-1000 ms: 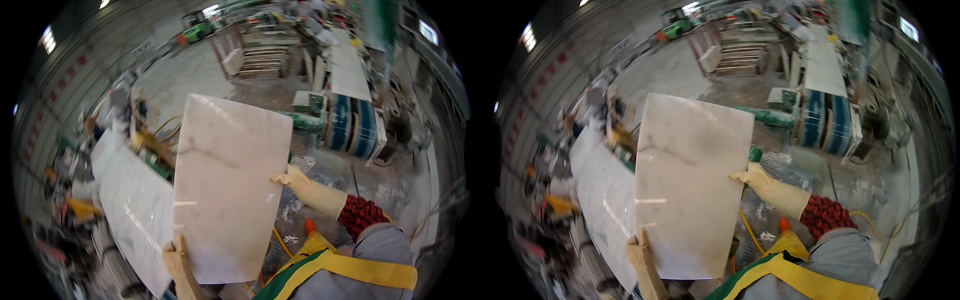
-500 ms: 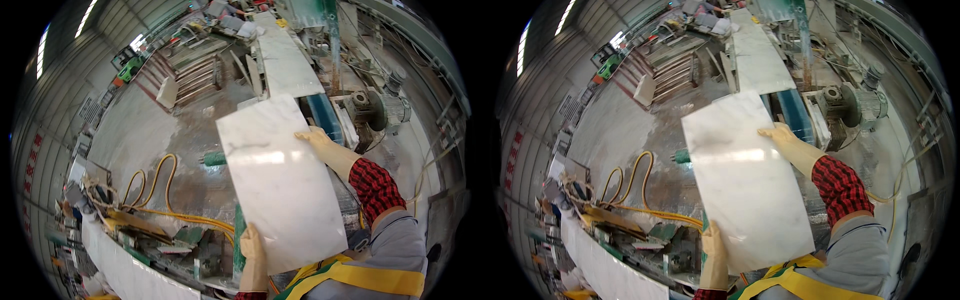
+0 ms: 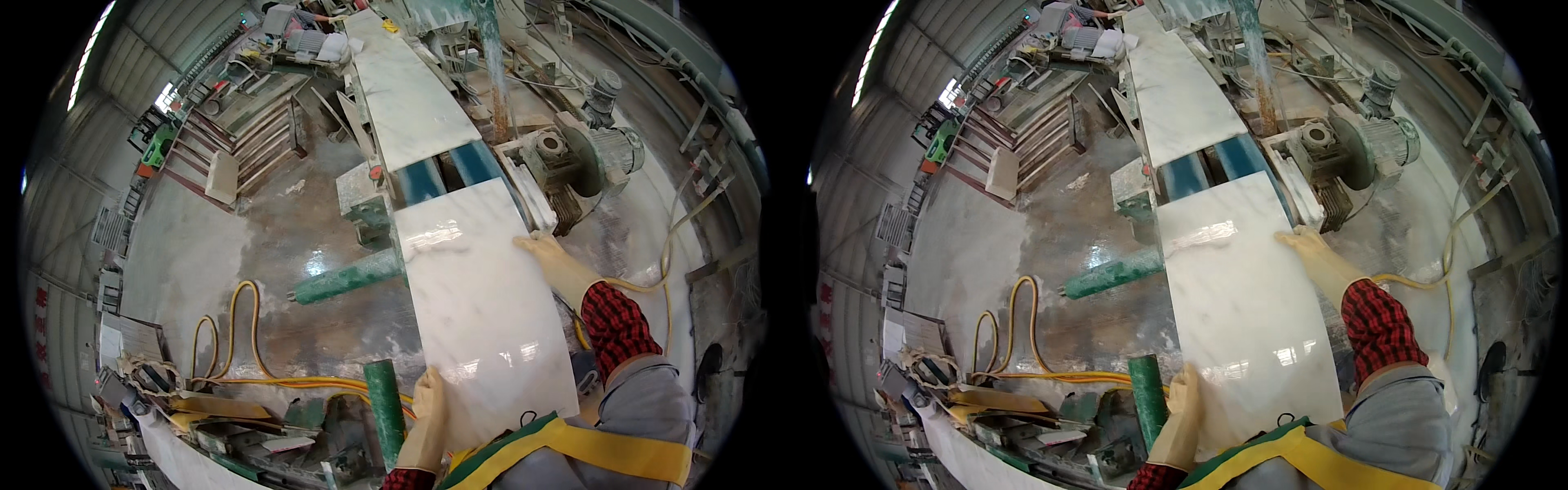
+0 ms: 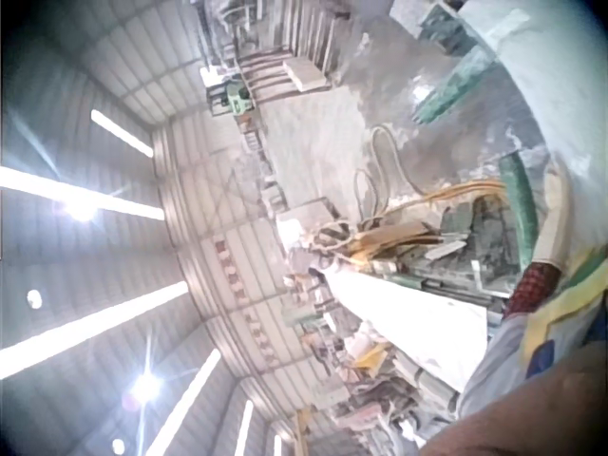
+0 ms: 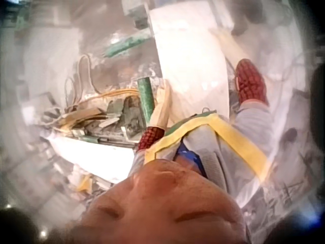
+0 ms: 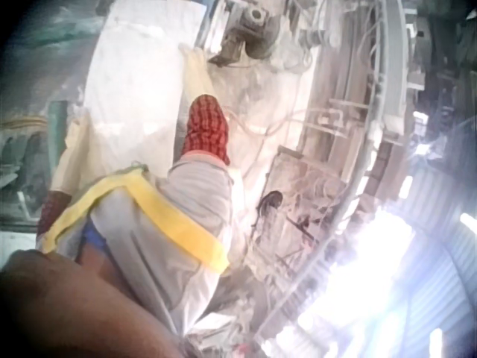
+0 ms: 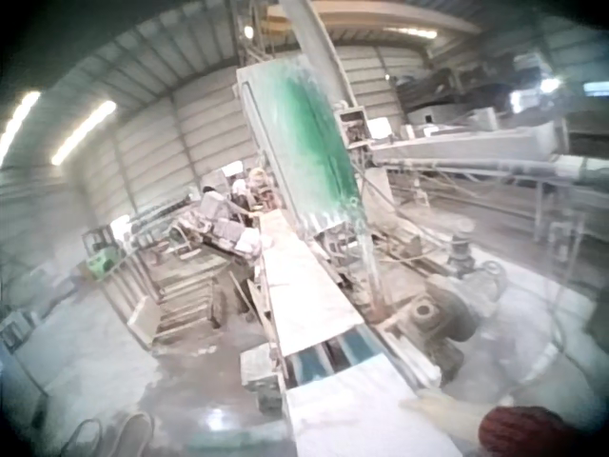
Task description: The person guides a large white stone slab through a conveyor-based polishing machine in a factory. They use both hands to steady and align the slab as it moves along rollers, repeating the process for multiple slabs.
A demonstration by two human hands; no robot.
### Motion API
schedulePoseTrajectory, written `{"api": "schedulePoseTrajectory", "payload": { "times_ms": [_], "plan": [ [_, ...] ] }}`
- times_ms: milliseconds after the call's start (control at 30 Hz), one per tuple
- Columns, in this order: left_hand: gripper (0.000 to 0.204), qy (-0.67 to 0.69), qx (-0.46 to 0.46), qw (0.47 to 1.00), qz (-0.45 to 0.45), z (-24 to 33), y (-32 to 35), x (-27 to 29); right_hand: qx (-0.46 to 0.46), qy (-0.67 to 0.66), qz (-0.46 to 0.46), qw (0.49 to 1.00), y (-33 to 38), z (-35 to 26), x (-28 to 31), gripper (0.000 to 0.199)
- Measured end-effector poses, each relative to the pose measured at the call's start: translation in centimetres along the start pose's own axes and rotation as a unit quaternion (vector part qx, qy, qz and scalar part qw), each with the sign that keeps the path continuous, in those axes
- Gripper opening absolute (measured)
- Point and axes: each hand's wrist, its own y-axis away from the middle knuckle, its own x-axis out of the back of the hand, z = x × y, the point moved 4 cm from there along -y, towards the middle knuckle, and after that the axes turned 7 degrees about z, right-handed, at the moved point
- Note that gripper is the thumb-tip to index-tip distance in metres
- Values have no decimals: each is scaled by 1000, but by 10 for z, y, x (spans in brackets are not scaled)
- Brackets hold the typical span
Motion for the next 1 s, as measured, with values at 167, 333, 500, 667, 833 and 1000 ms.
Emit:
{"api": "schedulePoseTrajectory", "payload": {
  "times_ms": [167, 333, 500, 667, 833, 1000],
  "plan": [
    [73, -35, 13, 999, -15, -8, -24, 1, -231, -183, -85, 952, 59, -55, 34, 30],
    [72, 37, -41, 996, -64, 5, -44, -2, -500, -306, 14, 810, 175, -40, 61, 49],
    [73, 16, -38, 993, -108, 33, -44, 18, -495, -281, -24, 822, 214, -151, 42, 57],
    [73, 8, -82, 993, -88, 33, -74, -3, -504, -257, -11, 825, 211, -129, 30, 64],
    [72, 25, -49, 992, -116, 61, -61, 5, -488, -261, -12, 833, 196, -100, 33, 65],
    [67, 203, -41, 966, -153, 43, -61, 0, -483, -269, -39, 832, 159, -126, 35, 63]
  ]
}}
